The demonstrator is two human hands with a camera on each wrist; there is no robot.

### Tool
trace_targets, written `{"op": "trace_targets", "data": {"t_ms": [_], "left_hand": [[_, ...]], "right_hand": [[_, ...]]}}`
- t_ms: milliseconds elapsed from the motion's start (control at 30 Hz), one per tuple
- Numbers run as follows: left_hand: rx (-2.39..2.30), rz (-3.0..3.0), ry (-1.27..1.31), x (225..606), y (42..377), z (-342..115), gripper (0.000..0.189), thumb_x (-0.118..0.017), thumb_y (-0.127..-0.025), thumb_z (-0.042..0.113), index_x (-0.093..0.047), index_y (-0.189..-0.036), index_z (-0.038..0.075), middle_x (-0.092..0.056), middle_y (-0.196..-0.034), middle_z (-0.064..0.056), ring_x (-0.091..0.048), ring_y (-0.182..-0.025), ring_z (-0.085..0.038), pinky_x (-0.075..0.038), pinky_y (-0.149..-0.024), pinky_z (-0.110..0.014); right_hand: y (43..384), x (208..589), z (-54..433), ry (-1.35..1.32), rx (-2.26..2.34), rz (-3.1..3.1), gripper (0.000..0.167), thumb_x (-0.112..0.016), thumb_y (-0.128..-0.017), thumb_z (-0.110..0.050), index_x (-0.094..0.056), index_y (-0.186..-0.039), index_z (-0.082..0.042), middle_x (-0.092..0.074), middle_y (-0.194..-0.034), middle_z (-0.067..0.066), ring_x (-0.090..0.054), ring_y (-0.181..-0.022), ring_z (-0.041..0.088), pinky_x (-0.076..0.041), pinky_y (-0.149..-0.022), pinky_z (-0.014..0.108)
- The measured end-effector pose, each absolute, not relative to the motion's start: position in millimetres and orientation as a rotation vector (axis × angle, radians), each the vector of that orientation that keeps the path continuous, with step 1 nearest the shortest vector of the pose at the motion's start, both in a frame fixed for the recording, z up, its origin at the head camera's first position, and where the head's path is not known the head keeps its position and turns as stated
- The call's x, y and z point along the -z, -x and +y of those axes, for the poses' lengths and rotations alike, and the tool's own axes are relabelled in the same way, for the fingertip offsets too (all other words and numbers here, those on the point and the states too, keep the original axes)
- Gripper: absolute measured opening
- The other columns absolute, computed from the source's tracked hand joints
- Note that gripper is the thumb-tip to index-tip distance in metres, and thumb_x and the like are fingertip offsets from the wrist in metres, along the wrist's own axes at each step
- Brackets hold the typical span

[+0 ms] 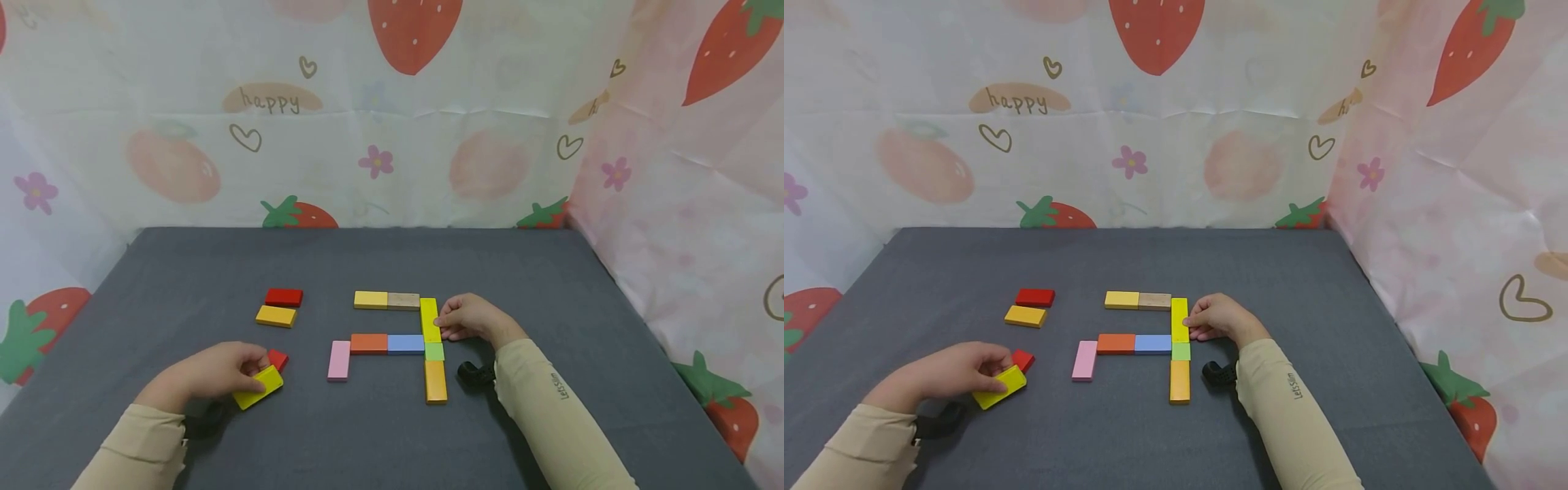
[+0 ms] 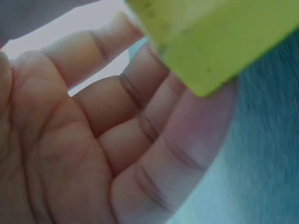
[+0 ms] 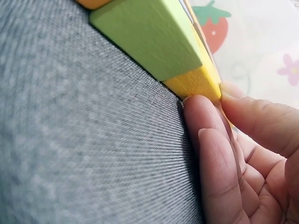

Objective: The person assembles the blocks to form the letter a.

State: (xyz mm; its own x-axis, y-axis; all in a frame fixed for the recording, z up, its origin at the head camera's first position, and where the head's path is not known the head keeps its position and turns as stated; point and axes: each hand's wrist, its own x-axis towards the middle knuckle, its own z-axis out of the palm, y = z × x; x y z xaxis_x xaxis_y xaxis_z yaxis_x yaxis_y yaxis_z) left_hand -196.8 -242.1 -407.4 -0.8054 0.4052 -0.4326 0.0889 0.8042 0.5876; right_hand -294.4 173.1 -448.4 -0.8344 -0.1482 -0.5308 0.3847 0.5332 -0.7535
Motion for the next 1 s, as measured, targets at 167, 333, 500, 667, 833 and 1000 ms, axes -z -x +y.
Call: {"op": "trace_targets", "data": {"t_ms": [167,333,500,667,833,1000], "left_hand": [[-0.814,2.448,-0.416,408,197,-226,0.019,-0.075,-0.083,0.019,-0.057,-0.087,0.013,-0.049,-0.073,0.000,-0.050,-0.075,-0.016,-0.040,-0.062,-0.027],[-0.880,2.449,-0.423,410,197,-208,0.020,-0.076,-0.083,0.018,-0.057,-0.088,0.013,-0.053,-0.075,-0.001,-0.053,-0.078,-0.017,-0.044,-0.065,-0.029],[-0.977,2.437,-0.350,413,196,-191,0.020,-0.076,-0.083,0.019,-0.058,-0.088,0.012,-0.057,-0.078,-0.002,-0.053,-0.077,-0.018,-0.045,-0.065,-0.030],[-1.057,2.387,-0.376,416,196,-180,0.020,-0.076,-0.082,0.020,-0.059,-0.087,0.009,-0.058,-0.074,-0.002,-0.054,-0.071,-0.018,-0.043,-0.062,-0.030],[-1.076,2.315,-0.363,420,194,-171,0.019,-0.076,-0.082,0.021,-0.062,-0.088,0.010,-0.059,-0.069,-0.001,-0.054,-0.067,-0.016,-0.043,-0.062,-0.029],[-1.100,2.246,-0.327,423,191,-165,0.019,-0.076,-0.083,0.021,-0.064,-0.088,0.008,-0.066,-0.070,-0.001,-0.058,-0.066,-0.015,-0.049,-0.065,-0.028]], "right_hand": [[294,448,173,-0.187,1.284,2.225,0.011,-0.071,-0.089,-0.016,-0.065,-0.090,-0.007,-0.067,-0.075,0.003,-0.063,-0.060,0.010,-0.054,-0.061,0.022],[295,448,174,-0.187,1.288,2.225,0.011,-0.071,-0.089,-0.017,-0.066,-0.089,-0.007,-0.067,-0.075,0.003,-0.062,-0.060,0.010,-0.055,-0.062,0.022],[295,449,173,-0.192,1.297,2.217,0.011,-0.071,-0.089,-0.016,-0.066,-0.088,-0.007,-0.067,-0.074,0.002,-0.063,-0.060,0.010,-0.055,-0.061,0.022],[296,451,174,-0.193,1.303,2.215,0.010,-0.071,-0.088,-0.015,-0.066,-0.087,-0.007,-0.066,-0.072,0.002,-0.062,-0.058,0.010,-0.054,-0.059,0.021],[295,451,174,-0.189,1.306,2.222,0.010,-0.072,-0.088,-0.015,-0.066,-0.087,-0.007,-0.066,-0.073,0.002,-0.062,-0.059,0.010,-0.054,-0.060,0.021],[295,451,174,-0.169,1.314,2.225,0.010,-0.071,-0.088,-0.015,-0.066,-0.087,-0.006,-0.066,-0.072,0.003,-0.062,-0.059,0.010,-0.054,-0.059,0.022]]}}
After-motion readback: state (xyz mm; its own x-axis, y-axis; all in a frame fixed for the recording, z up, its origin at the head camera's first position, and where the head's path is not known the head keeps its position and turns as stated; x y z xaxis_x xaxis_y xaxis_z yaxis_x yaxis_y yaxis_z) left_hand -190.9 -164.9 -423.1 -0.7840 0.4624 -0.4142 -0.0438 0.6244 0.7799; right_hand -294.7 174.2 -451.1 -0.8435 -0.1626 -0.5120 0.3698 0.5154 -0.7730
